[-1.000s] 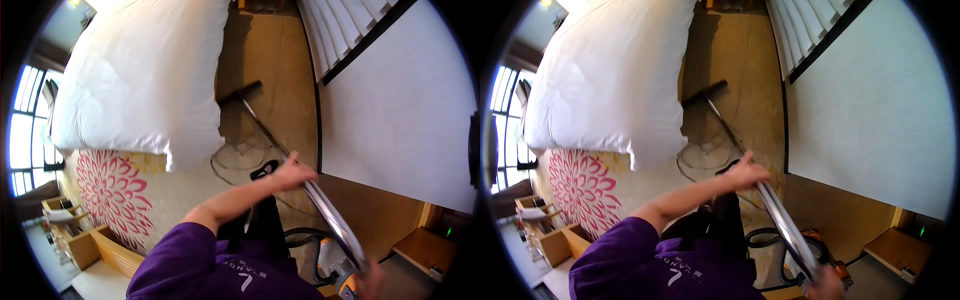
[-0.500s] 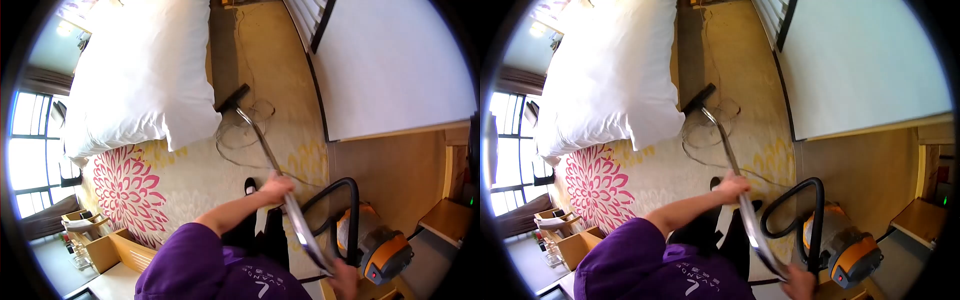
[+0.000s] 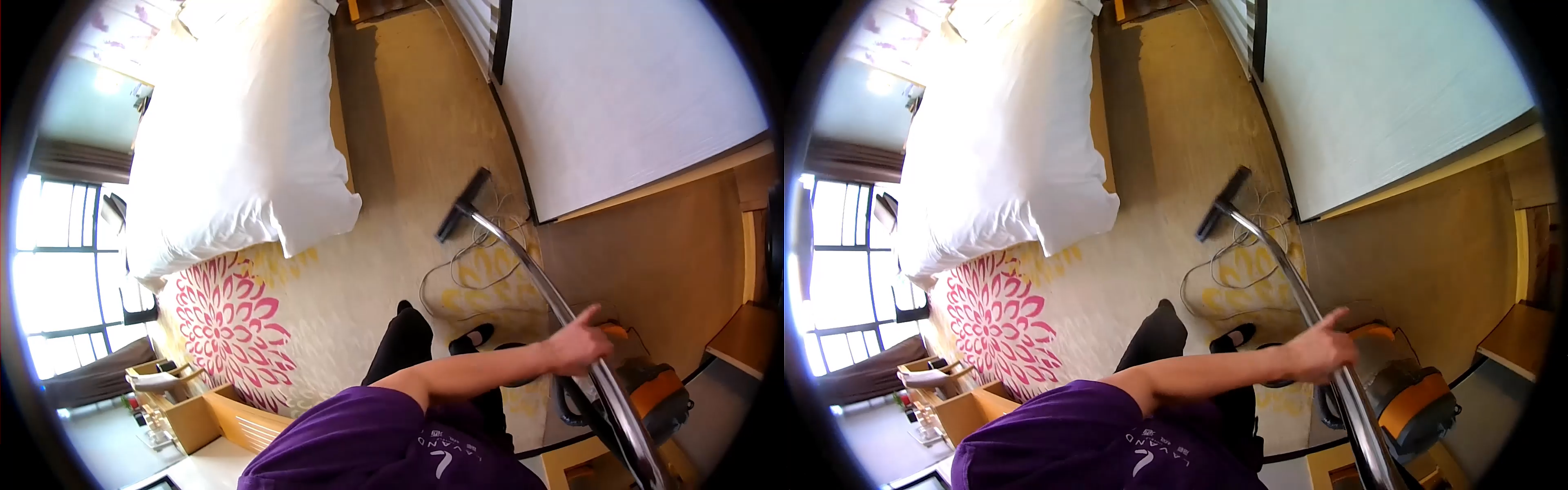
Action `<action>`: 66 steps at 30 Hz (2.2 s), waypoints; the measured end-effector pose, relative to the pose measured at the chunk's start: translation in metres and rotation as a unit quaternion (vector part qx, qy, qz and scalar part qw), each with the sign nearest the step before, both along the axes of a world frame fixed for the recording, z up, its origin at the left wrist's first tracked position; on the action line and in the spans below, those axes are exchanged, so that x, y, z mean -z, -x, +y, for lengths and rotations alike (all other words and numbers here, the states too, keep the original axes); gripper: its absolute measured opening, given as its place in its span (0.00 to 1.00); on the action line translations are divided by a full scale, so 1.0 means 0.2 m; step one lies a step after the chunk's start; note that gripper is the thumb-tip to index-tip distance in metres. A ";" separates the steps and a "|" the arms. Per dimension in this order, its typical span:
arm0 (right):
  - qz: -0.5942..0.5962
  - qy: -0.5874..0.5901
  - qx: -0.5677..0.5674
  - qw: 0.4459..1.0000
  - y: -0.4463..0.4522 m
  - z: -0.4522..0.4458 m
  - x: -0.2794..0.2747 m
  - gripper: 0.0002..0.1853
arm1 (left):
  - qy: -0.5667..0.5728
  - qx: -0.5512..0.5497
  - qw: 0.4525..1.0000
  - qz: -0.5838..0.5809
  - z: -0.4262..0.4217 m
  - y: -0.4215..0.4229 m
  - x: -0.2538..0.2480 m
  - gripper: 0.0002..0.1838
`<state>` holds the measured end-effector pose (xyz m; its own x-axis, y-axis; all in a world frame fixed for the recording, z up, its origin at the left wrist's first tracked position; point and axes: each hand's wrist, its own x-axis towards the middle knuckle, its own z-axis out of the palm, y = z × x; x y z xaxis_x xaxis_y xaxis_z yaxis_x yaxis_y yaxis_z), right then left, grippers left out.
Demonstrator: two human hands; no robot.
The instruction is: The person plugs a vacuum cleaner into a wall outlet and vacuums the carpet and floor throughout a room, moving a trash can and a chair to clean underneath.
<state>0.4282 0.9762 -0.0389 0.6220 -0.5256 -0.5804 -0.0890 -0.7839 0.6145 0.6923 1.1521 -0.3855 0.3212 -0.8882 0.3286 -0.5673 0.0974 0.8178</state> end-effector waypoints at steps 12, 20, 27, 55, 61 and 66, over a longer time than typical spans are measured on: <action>-0.443 -0.211 -0.276 0.826 -2.00 0.50 1.39 0.05 | -0.207 -0.298 0.925 -0.116 0.84 -1.52 0.84 0.16; -0.332 -0.298 -0.124 0.886 -1.86 0.55 1.54 0.01 | -0.348 -0.062 0.934 -0.059 0.87 -1.60 0.95 0.15; -0.269 -0.431 -0.060 0.859 -1.34 0.77 1.57 0.04 | -0.384 0.028 0.922 -0.044 1.07 -1.25 0.93 0.14; -0.239 -0.403 0.080 0.880 0.07 0.36 0.73 0.18 | -0.272 0.062 0.947 0.159 0.84 0.62 0.38 0.18; -0.124 -0.458 0.018 0.880 0.04 0.84 1.25 0.13 | -0.338 -0.210 0.909 0.120 1.46 0.83 0.72 0.12; -0.130 -0.481 -0.014 0.867 0.25 0.79 1.30 0.13 | -0.334 -0.248 0.904 0.095 1.42 1.02 0.75 0.11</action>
<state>0.3784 1.1341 -0.2982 0.8023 0.1413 -0.5800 -0.0999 -0.9261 -0.3638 0.4878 1.4355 -0.5361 0.7291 -0.5995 -0.3302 -0.2495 -0.6821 0.6873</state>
